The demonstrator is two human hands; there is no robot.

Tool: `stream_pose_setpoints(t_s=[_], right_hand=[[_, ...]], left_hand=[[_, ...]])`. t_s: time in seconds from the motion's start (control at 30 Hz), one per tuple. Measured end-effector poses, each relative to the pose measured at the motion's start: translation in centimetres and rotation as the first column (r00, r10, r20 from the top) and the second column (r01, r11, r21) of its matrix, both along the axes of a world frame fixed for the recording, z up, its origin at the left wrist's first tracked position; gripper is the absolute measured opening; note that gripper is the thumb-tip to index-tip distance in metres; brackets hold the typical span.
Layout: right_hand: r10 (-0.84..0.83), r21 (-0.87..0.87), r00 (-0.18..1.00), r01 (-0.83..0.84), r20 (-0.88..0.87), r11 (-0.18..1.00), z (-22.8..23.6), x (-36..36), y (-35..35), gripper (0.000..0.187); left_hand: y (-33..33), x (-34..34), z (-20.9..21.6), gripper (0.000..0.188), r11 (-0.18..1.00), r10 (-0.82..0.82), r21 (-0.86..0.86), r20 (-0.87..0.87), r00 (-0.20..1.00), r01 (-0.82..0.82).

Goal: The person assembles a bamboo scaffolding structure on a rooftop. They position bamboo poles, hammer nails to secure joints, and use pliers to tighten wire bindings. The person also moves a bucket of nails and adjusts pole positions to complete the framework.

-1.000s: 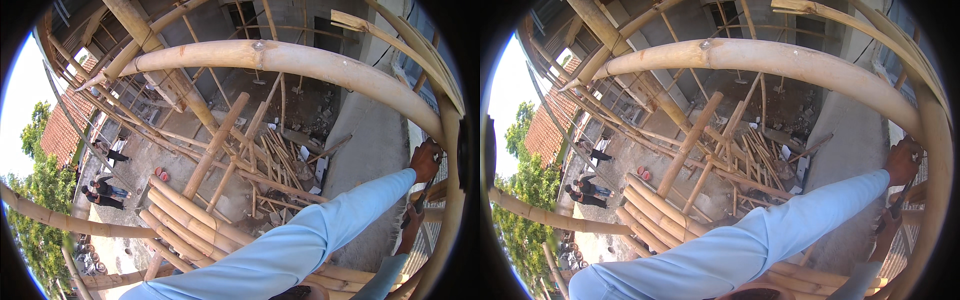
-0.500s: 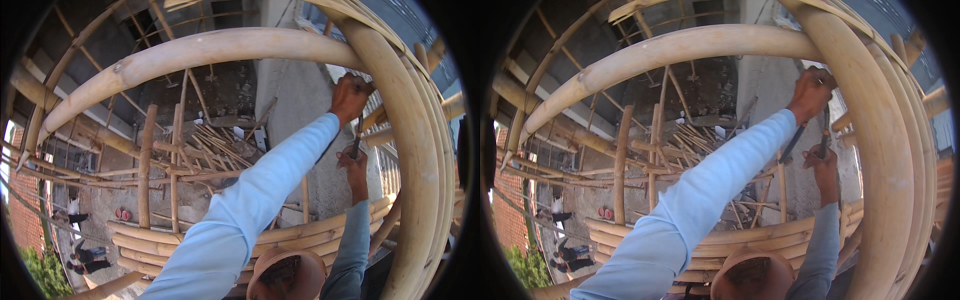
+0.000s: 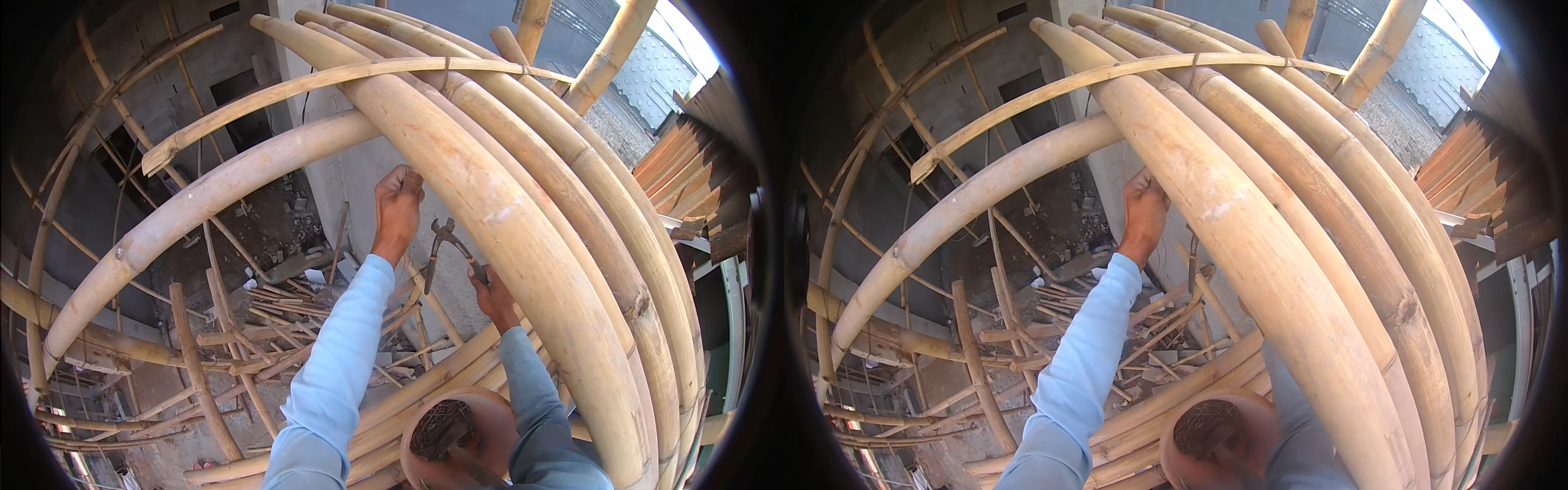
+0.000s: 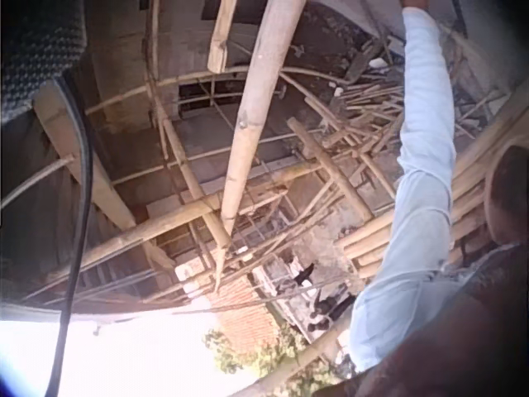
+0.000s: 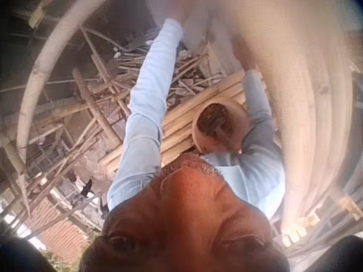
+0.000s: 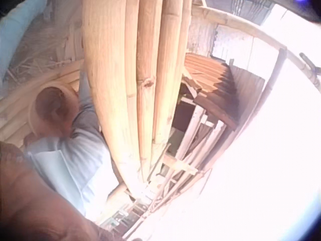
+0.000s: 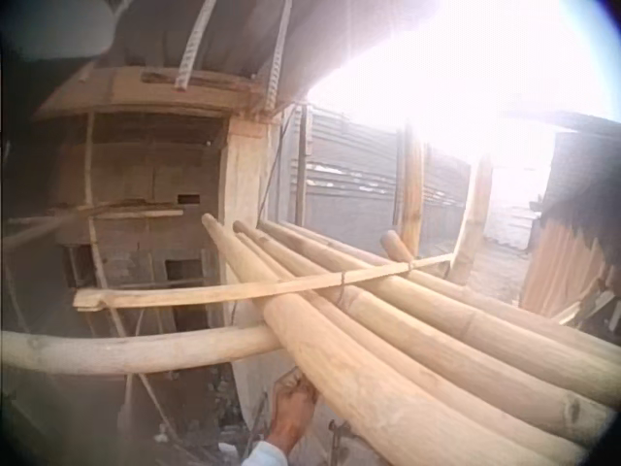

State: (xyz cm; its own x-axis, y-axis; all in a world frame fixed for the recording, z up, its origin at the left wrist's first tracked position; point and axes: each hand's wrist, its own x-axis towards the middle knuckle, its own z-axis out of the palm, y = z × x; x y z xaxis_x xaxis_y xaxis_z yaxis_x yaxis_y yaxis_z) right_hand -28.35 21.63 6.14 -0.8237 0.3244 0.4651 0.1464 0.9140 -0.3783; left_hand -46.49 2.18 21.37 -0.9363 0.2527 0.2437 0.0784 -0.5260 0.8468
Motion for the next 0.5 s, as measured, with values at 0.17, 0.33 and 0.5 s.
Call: stream_pose_setpoints(t_s=[0.17, 0.33, 0.5], right_hand=[[-0.136, -0.517, 0.959, 0.25, 0.248, 0.819, 6.4, 2.7, -4.6, 0.04], [-0.114, -0.68, 0.964, 0.251, 0.241, 0.689, 7.0, 3.3, -6.0, 0.043], [-0.088, -0.454, 0.991, 0.126, 0.104, 0.882, 5.2, 5.5, -5.8, 0.039]], left_hand=[[-2.7, 8.7, -9.3, 0.035, 0.922, 0.177, -0.355, 0.041, 0.983, -0.151], [-6.6, 9.6, -9.3, 0.032, 0.873, 0.165, -0.451, -0.087, 0.982, -0.186], [-14.2, 14.8, -8.4, 0.028, 0.517, 0.235, -0.738, -0.365, 0.901, -0.434]])
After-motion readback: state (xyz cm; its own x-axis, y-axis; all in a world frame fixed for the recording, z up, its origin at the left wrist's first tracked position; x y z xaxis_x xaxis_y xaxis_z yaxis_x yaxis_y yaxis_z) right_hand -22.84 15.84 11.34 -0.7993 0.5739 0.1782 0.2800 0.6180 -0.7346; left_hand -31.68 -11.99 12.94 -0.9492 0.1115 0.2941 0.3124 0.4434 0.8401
